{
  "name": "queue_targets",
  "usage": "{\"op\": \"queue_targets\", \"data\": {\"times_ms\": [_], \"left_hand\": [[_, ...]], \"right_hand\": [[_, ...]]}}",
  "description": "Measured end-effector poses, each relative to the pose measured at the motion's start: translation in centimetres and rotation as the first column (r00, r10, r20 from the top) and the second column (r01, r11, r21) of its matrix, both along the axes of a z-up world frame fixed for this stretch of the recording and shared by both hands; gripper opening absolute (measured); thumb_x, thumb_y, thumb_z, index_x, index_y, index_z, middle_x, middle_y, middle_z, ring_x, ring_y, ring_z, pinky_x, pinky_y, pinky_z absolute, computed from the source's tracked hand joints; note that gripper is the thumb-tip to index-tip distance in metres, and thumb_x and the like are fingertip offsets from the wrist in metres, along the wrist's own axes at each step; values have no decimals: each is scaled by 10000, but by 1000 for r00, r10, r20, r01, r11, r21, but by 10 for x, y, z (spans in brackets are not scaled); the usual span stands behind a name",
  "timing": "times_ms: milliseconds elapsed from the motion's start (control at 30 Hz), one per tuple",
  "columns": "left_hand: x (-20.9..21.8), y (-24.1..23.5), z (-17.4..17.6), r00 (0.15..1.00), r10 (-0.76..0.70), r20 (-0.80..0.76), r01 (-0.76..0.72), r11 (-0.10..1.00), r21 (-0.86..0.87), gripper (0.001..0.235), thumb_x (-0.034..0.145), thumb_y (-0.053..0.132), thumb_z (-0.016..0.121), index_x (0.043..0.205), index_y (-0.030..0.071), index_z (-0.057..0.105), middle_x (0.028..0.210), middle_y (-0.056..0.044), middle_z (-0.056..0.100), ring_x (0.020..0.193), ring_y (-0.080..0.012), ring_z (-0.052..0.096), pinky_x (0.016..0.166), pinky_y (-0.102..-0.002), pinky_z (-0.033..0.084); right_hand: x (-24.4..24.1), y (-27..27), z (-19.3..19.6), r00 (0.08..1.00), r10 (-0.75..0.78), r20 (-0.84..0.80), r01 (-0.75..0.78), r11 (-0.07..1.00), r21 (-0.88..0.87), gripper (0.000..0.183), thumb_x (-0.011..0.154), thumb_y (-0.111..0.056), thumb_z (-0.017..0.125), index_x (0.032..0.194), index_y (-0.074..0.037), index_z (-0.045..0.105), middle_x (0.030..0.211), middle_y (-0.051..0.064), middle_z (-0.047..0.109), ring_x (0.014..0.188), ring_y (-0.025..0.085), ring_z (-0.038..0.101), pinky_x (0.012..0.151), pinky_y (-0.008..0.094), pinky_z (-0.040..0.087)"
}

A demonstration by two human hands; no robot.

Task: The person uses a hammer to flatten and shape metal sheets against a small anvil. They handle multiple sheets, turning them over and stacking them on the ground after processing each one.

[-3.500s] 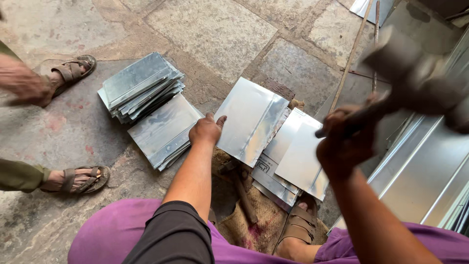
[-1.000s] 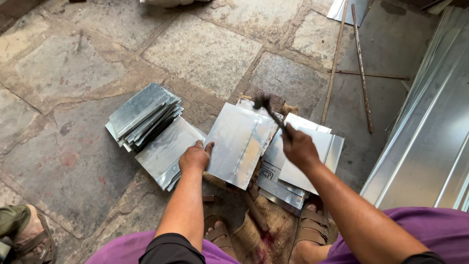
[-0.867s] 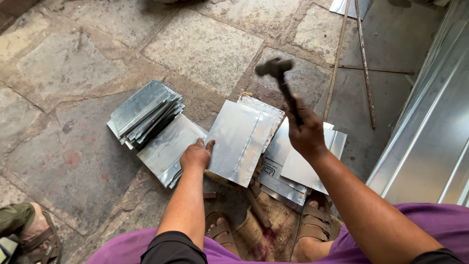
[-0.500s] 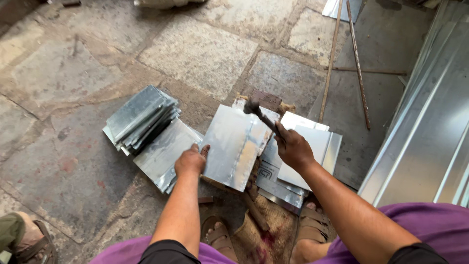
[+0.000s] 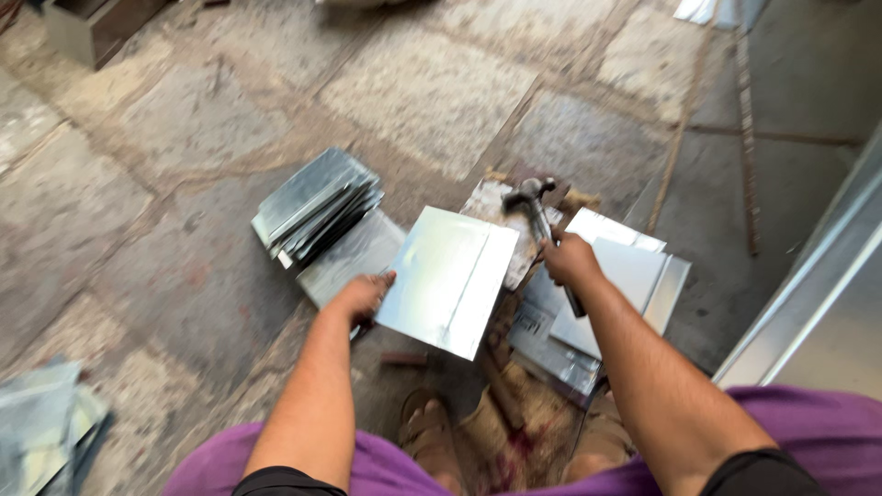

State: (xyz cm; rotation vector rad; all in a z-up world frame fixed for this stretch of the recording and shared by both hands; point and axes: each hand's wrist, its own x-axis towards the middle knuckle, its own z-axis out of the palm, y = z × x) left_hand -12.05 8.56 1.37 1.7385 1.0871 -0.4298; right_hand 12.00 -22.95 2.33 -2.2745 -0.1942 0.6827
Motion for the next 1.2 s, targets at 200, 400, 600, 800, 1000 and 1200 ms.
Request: {"op": "queue_targets", "data": {"times_ms": [200,400,600,800,1000,1200], "left_hand": [[-20,29,58,965,261,26,-250,945,-211,388,958,470,664,1034,93,713,832,-70,653,550,-188,491,474,-359,416],[-6,21,30,893,441,87,-404,872,-277,339,993,430,611,941,95,600,732,-85,536,501,-205,454,428,-362,403],[-20,35,56,516,814,266,-700,580,-416,249,1018,304,524,1008,71,611,780,-103,585,549,-211,536,429,-361,425],[-96,44,162,-358,799,483,-817,-17,-577,485,995,442,464,1300,68,519,1015,-213,690,568,-285,658,414,-362,473],[-105,19,189,-177,654,735,-930,132,-342,601,930,542,514,1379,143,482,1027,-143,686,602,-255,671,436,-342,490],[-73,-11,172,255,636,728,-865,487,-121,482,910,447,636,1234,90,641,901,-105,724,586,-214,679,445,-330,513]], "right_hand": [[-1,12,38,938,348,-10,-334,891,-307,562,966,-392,621,1467,-148,553,1061,218,740,949,402,713,828,490,571],[30,5,31,868,485,106,-413,824,-388,626,910,-493,679,1421,-141,588,1180,215,719,1084,373,688,926,465,537],[40,-6,12,887,281,366,-308,951,16,354,919,-269,760,1072,43,687,772,185,705,617,290,683,572,446,571],[45,-54,5,981,144,133,-149,988,32,591,941,-223,795,1472,-57,595,1010,231,752,724,288,715,603,418,578],[58,-59,13,994,106,25,-107,993,55,545,986,-199,737,1495,-93,576,1111,229,728,808,325,725,637,402,581],[53,-37,9,980,198,30,-198,980,-6,471,1027,-227,695,1476,-113,613,1152,211,739,864,309,739,657,387,589]]}}
